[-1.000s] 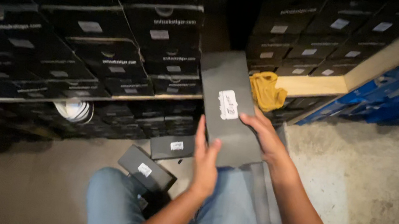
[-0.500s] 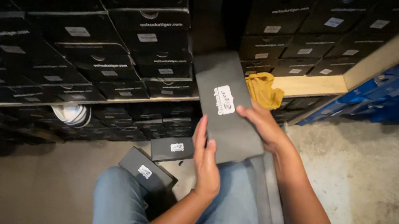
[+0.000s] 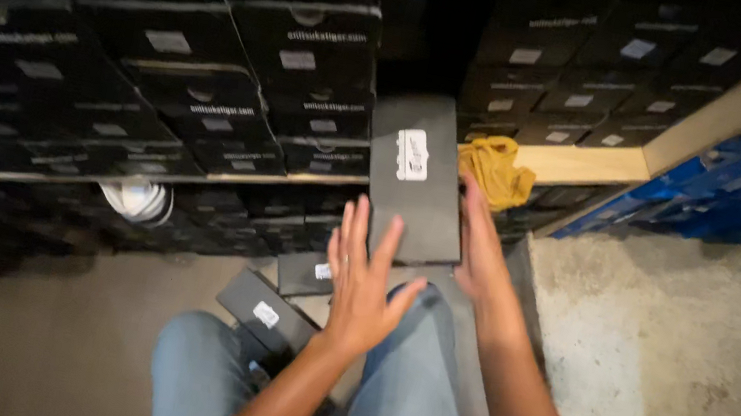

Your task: The person wipes a white sneaker with a yellow cloth, then places it into a shoebox and covers it with tissue paper. The person closes the box and places it on a shelf. The person then opens another box, removes a black sneaker, and places it on the floor.

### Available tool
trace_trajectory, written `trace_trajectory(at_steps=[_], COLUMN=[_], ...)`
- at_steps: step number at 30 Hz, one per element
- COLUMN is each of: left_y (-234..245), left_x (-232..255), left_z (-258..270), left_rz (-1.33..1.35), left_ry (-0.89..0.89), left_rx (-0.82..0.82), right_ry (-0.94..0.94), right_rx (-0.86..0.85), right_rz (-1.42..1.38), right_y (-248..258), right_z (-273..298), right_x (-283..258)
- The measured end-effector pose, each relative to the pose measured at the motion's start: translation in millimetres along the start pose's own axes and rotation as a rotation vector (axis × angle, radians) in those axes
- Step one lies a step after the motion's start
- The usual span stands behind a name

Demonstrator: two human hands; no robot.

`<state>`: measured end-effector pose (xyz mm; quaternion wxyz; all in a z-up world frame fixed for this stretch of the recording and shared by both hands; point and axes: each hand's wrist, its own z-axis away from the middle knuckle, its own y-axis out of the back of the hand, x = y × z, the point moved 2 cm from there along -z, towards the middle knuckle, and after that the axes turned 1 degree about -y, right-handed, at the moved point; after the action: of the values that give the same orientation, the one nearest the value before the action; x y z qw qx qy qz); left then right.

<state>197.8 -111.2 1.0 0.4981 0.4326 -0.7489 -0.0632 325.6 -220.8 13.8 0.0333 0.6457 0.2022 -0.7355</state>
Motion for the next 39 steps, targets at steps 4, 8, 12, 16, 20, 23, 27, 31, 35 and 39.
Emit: trace_trajectory(at_steps=[4, 8, 12, 16, 20, 23, 27, 31, 35, 39], left_y=[1.9, -0.2, 6.8, -2.4, -20.3, -24.1, -23.3, -46.0, -48.2, -39.4], left_x=[-30.4, -43.1, -38.8, -32.1, -40.9, -34.6, -20.2, -36.9, -17.9, -5.2], left_z=[5.9, -13.5, -53.9, -88.3, -105.6, -103.1, -97.3, -114.8, -148.9, -191.9], left_rz=[-0.367, -0.477, -0.496, -0.662, -0.740, -0.757, -0.831, -0.972, -1.111, -1.118], left_ry=[-0.244, -0.401, -0.494, -0.490, -0.459, -0.407, -0.390, -0.415, -0.197, -0.127], left_rx=[-0.073, -0.123, -0.001, 0.097, 0.097, 0.043, -0.004, -0.048, -0.408, -0.509], right_ry=[0.544, 0.754, 0.883, 0.871, 0.924, 0.942, 1.022, 1.056, 1.011, 1.156], right_rx=[0.091, 0.098, 0.243, 0.345, 0.342, 0.201, -0.071, -0.112, -0.176, -0.142], right_rz=[0.528, 0.833, 1.029, 1.206, 1.406, 1.457, 1.531, 1.677, 1.802, 1.816], right_y=[23.1, 2.7, -20.7, -28.2, -28.7, -23.9, -16.3, -21.9, -30.3, -49.6], right_z=[63.7, 62.6, 13.1, -27.6, -37.7, -30.2, -28.5, -56.9, -87.4, -110.0], right_x=[45.6, 72.6, 71.8, 71.8, 40.0, 20.7, 5.4, -0.1, -16.3, -45.8])
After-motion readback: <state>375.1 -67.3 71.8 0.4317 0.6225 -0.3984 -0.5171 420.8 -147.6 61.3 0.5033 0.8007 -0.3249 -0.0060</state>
